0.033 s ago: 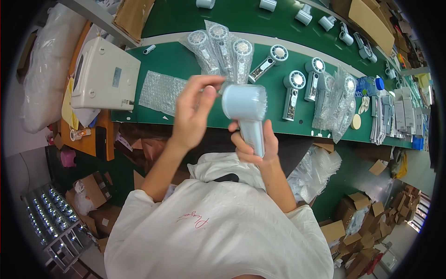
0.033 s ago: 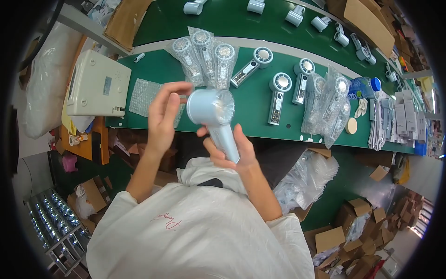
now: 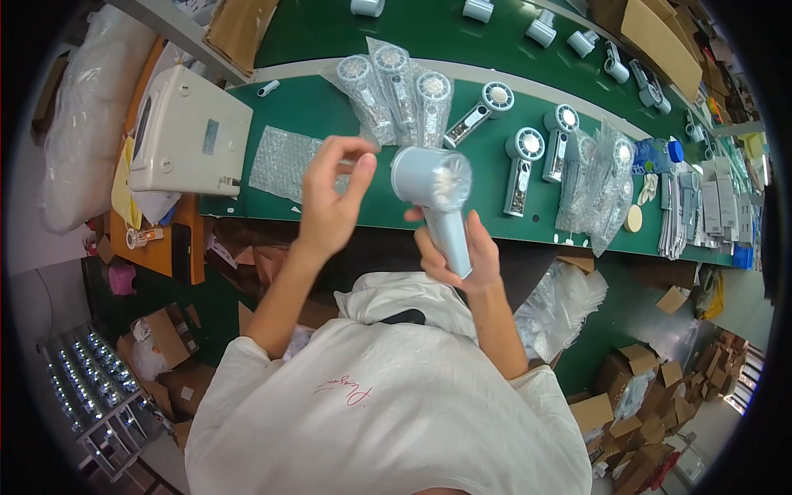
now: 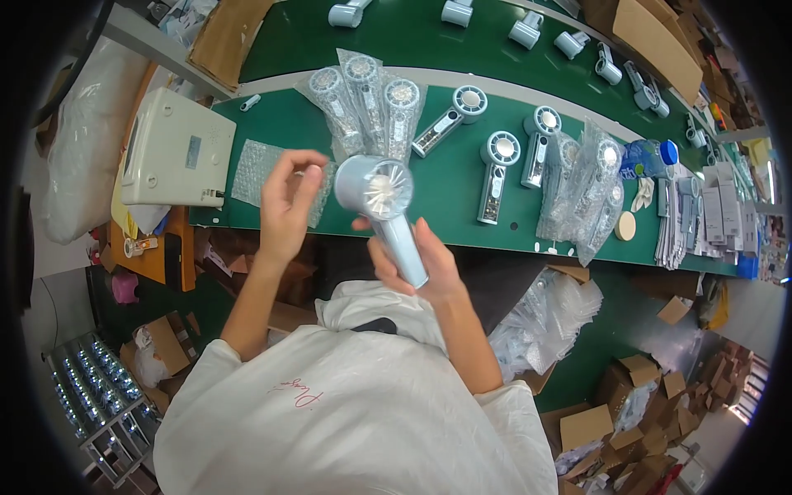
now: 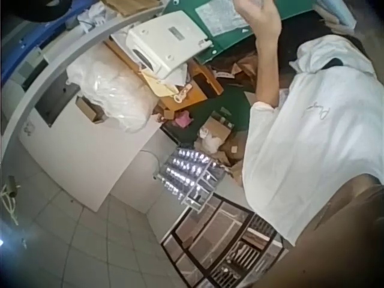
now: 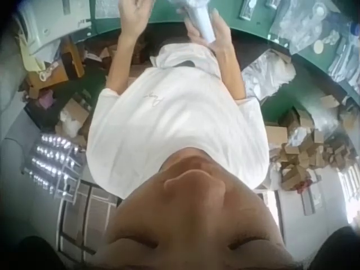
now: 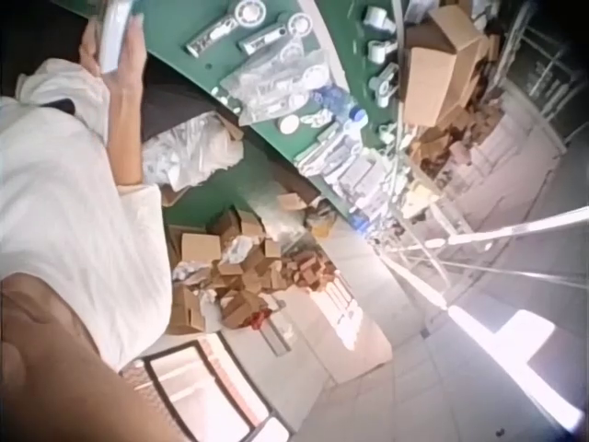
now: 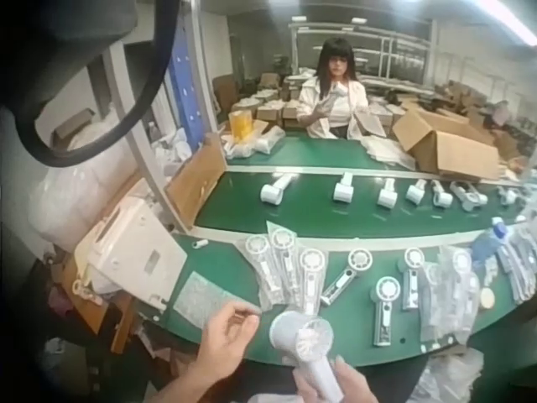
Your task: Packaging shower heads into bubble wrap bags on an assembly line.
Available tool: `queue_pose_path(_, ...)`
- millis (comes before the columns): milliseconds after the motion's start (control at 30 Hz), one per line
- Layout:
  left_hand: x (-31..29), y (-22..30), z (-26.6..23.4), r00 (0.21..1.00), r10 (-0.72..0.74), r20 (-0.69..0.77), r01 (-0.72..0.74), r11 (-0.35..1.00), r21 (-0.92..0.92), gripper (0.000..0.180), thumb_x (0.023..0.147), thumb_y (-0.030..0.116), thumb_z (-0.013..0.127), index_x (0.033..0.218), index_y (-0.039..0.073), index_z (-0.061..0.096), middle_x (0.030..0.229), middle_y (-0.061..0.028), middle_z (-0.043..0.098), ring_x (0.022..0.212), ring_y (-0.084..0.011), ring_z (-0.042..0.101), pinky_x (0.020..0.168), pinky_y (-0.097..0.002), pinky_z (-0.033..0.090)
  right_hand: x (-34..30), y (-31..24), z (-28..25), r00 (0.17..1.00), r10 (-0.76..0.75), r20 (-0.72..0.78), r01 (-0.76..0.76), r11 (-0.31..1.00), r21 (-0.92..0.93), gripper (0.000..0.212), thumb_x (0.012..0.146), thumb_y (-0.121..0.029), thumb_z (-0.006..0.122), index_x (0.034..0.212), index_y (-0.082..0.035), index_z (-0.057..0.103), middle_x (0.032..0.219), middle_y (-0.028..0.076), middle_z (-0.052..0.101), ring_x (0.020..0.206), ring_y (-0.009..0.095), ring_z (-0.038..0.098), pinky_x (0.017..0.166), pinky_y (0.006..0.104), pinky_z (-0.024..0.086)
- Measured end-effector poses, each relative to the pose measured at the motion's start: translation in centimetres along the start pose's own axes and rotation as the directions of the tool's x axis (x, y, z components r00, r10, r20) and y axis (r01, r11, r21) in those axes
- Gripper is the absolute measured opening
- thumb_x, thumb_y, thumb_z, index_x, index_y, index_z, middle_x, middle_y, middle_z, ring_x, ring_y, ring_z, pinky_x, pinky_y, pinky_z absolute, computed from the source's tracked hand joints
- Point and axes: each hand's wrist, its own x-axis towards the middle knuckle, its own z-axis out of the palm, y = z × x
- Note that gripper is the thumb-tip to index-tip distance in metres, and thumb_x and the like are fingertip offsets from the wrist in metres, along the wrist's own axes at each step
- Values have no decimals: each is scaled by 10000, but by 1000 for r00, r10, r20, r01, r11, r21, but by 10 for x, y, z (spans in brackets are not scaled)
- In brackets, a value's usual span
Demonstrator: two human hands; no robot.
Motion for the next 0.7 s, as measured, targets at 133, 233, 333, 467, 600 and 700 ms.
queue_pose_path(133,-17,-77,-46,997,1,76,-47,788,614,127,911,135,608,951,15,617,934,-91,653,759,-175,569,707,-295,461,10,-7,10,954,-73,-289,-42,927,-371,694,993,-474,491,1462,17,347,887,145,576,583,177,589,502,232,432)
queue_pose_path(233,-21,-99,-57,988,-13,153,-114,604,789,120,891,133,626,906,18,594,854,-74,639,700,-176,554,666,-301,455,18,-6,13,894,-151,-421,-111,837,-536,648,1004,-399,510,1482,1,333,966,157,580,686,205,626,588,262,484)
queue_pose_path(333,-14,-103,-64,984,-132,117,12,710,704,123,886,129,631,885,11,598,774,-47,605,650,-166,541,622,-290,445,31,10,7,867,-304,-395,-106,661,-742,578,987,-245,551,1473,-1,355,1028,149,578,787,229,626,681,310,509)
queue_pose_path(467,-10,-127,-78,976,-217,32,181,878,443,120,887,124,627,859,9,603,711,-29,572,603,-156,517,583,-286,431,49,22,-23,862,-506,26,-50,-137,-989,543,941,-71,599,1451,-37,415,1071,134,568,828,239,613,752,315,515)
queue_pose_path(600,-7,-141,-85,966,-254,-56,260,952,164,123,892,117,618,829,13,599,676,-20,544,576,-148,490,559,-286,413,70,33,-26,896,-443,-11,-198,-376,-905,537,905,-123,643,1417,-121,478,1034,114,547,774,249,602,659,333,509)
queue_pose_path(700,-6,-137,-79,968,-184,-168,210,966,153,139,901,108,608,798,20,574,674,-22,523,586,-144,468,558,-292,395,78,38,-33,908,-411,76,-198,-583,-788,573,862,-138,675,1400,-172,484,977,111,522,723,282,608,537,343,483)
